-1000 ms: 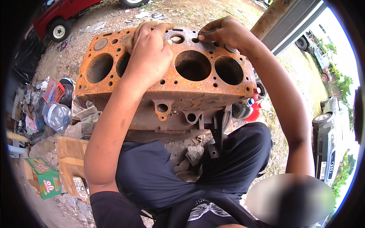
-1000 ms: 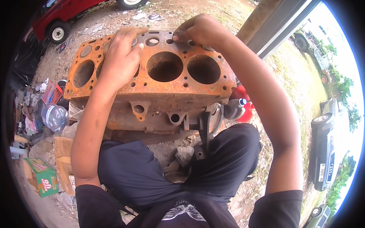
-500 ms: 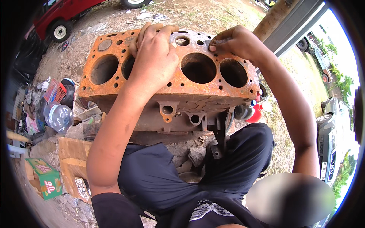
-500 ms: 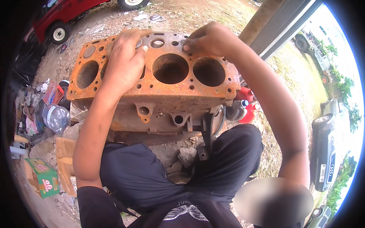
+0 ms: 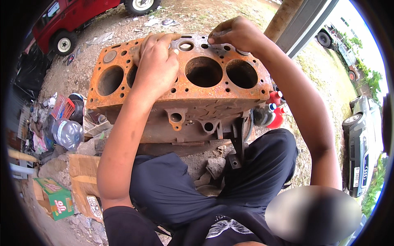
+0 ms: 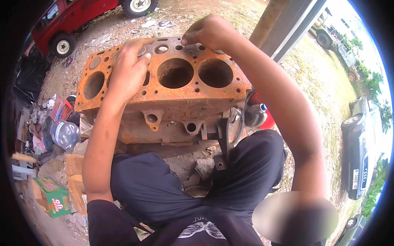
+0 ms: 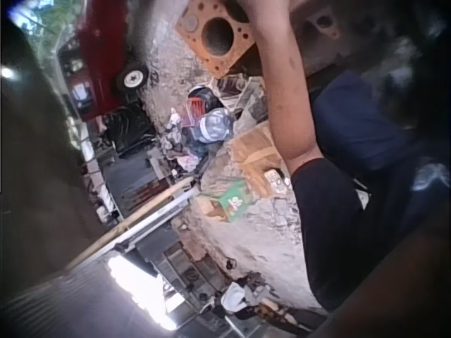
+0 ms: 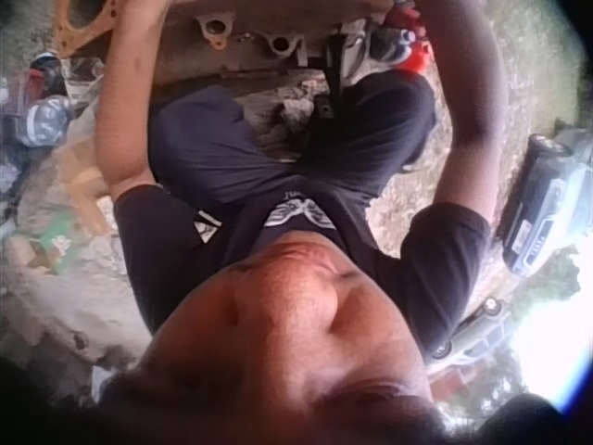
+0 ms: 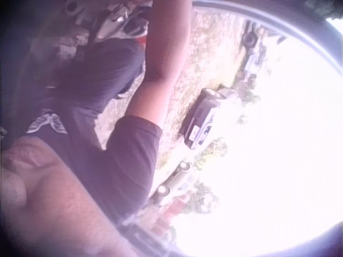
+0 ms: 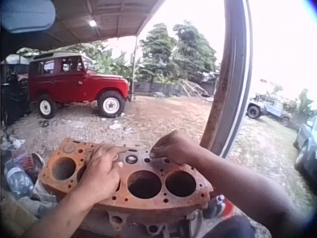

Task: The person cleans and inspects the top surface of a rusty engine block, using fingers to wipe away debris from the cylinder openings and bolt holes. The person repeatedly rubs the surface and checks the fit of small metal components.

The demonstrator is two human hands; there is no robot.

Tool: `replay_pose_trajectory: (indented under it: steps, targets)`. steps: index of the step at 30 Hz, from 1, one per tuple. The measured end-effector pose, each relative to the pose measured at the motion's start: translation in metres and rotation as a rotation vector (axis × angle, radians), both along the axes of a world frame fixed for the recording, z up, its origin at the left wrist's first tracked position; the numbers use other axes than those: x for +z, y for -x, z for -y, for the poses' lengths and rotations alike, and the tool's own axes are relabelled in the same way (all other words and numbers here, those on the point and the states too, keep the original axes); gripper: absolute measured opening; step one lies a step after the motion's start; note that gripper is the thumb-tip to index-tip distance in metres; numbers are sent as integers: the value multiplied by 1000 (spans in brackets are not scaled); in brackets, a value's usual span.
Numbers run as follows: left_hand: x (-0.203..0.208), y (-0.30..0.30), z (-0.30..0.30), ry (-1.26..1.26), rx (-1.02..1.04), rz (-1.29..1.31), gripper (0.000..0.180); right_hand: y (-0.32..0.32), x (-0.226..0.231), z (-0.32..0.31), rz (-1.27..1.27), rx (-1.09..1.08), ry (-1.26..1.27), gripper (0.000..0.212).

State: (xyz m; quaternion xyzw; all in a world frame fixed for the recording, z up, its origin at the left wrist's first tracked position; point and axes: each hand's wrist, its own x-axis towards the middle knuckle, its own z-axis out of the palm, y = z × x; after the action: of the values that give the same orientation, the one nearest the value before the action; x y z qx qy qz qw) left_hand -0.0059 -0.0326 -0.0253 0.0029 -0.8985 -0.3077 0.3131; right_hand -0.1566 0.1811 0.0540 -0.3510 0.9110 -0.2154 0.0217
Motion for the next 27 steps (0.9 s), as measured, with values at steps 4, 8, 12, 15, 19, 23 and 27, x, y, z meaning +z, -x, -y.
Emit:
replay_pose_trajectory:
  steps: [4,8,12,15,19,23,27]
  targets:
    - [8,-12,-3,16,2,-15,40,-36,1,-50,-35,-131,586,58]
    - [16,-14,-9,-31,-63,22,38,-49,-27,-103,18,-346,1133,54]
    - [13,-15,-7,44,-52,4,35,-51,-40,-114,54,-316,1174,37]
    - [16,-17,-9,19,-52,77,35,-60,-45,-106,38,-349,1096,36]
    - [21,-15,-14,34,-56,105,35,-56,-52,-105,72,-322,1077,38]
    - [19,-13,-15,78,-55,108,35,-55,-55,-100,163,-274,1155,37]
    - [21,-12,-18,120,-35,103,35,-55,-59,-95,159,-262,1267,30]
